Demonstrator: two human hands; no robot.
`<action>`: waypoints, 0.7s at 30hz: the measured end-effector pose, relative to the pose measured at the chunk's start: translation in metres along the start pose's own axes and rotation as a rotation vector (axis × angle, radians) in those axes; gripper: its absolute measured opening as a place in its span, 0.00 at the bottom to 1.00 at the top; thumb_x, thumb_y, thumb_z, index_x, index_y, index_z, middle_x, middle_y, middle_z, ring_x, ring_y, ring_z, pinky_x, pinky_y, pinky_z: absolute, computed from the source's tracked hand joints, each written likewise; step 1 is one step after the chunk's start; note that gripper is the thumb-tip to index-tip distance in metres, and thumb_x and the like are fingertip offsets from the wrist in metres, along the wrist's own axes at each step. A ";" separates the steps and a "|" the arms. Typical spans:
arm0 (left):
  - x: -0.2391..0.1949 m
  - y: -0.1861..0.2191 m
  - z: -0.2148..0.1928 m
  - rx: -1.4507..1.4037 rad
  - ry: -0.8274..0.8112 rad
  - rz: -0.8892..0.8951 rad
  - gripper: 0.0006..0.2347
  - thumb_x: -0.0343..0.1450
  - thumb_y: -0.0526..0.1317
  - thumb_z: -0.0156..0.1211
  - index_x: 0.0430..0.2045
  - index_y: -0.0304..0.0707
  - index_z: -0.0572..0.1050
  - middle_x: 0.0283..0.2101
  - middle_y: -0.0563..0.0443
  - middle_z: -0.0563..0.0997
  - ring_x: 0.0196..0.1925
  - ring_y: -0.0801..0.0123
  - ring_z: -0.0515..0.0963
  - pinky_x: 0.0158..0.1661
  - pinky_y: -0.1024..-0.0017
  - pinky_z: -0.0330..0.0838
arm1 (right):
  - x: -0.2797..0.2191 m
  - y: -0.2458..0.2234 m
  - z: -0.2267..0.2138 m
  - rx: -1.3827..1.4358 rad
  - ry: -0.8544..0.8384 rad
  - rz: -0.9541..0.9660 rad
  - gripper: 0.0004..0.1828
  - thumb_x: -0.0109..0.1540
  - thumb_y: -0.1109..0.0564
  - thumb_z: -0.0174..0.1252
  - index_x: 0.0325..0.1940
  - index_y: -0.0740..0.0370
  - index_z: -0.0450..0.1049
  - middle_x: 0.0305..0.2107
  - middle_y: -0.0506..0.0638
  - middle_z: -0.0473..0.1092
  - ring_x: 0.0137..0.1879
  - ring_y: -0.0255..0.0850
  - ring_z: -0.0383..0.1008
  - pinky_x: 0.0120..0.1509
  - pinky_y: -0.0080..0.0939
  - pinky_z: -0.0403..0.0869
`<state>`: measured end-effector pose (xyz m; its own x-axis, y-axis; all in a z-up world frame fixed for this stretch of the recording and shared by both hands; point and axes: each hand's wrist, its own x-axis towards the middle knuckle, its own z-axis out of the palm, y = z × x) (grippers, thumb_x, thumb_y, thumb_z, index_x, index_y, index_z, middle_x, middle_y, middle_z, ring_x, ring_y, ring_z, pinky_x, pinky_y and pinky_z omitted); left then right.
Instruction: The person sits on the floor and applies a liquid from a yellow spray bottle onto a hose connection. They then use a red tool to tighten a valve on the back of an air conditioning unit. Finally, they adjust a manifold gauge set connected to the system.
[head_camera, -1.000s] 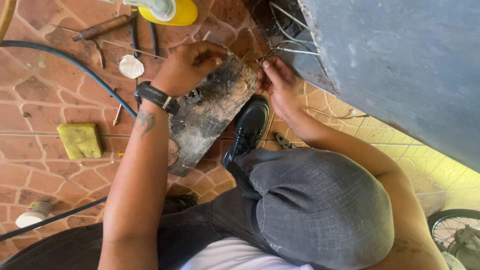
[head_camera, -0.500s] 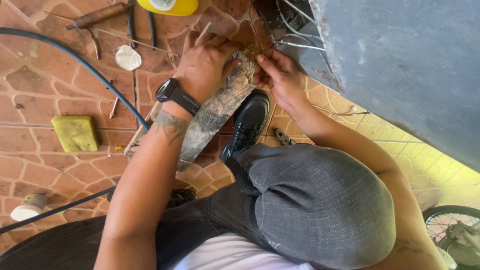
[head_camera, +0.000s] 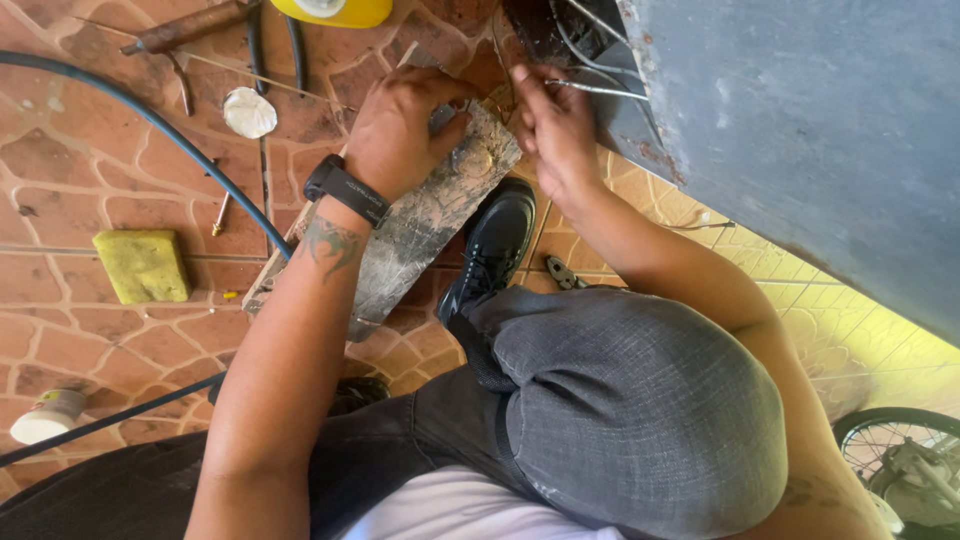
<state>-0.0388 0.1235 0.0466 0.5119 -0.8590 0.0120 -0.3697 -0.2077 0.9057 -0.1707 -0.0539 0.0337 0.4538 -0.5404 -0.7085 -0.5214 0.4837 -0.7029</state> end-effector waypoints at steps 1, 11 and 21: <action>0.000 -0.001 -0.001 -0.012 -0.012 -0.004 0.11 0.69 0.33 0.66 0.45 0.34 0.82 0.47 0.37 0.83 0.49 0.46 0.81 0.54 0.56 0.73 | 0.000 0.000 0.000 0.074 -0.016 -0.040 0.12 0.66 0.54 0.62 0.48 0.63 0.72 0.26 0.42 0.67 0.23 0.28 0.58 0.22 0.29 0.60; 0.002 -0.001 0.000 -0.056 -0.038 -0.100 0.12 0.70 0.35 0.66 0.46 0.35 0.81 0.48 0.36 0.83 0.48 0.47 0.82 0.52 0.59 0.75 | -0.037 0.010 -0.015 -0.068 -0.061 -0.064 0.11 0.65 0.56 0.56 0.48 0.56 0.63 0.28 0.47 0.68 0.23 0.30 0.65 0.23 0.31 0.65; 0.012 0.006 0.013 -0.103 0.048 -0.266 0.12 0.72 0.44 0.63 0.42 0.36 0.81 0.45 0.40 0.84 0.46 0.52 0.84 0.49 0.61 0.76 | -0.014 0.011 -0.013 -0.164 -0.156 -0.060 0.07 0.72 0.56 0.52 0.50 0.62 0.70 0.27 0.48 0.72 0.24 0.32 0.70 0.26 0.31 0.67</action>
<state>-0.0448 0.1062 0.0471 0.6176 -0.7570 -0.2135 -0.1380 -0.3716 0.9181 -0.1926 -0.0501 0.0365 0.5872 -0.4458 -0.6756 -0.5948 0.3283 -0.7337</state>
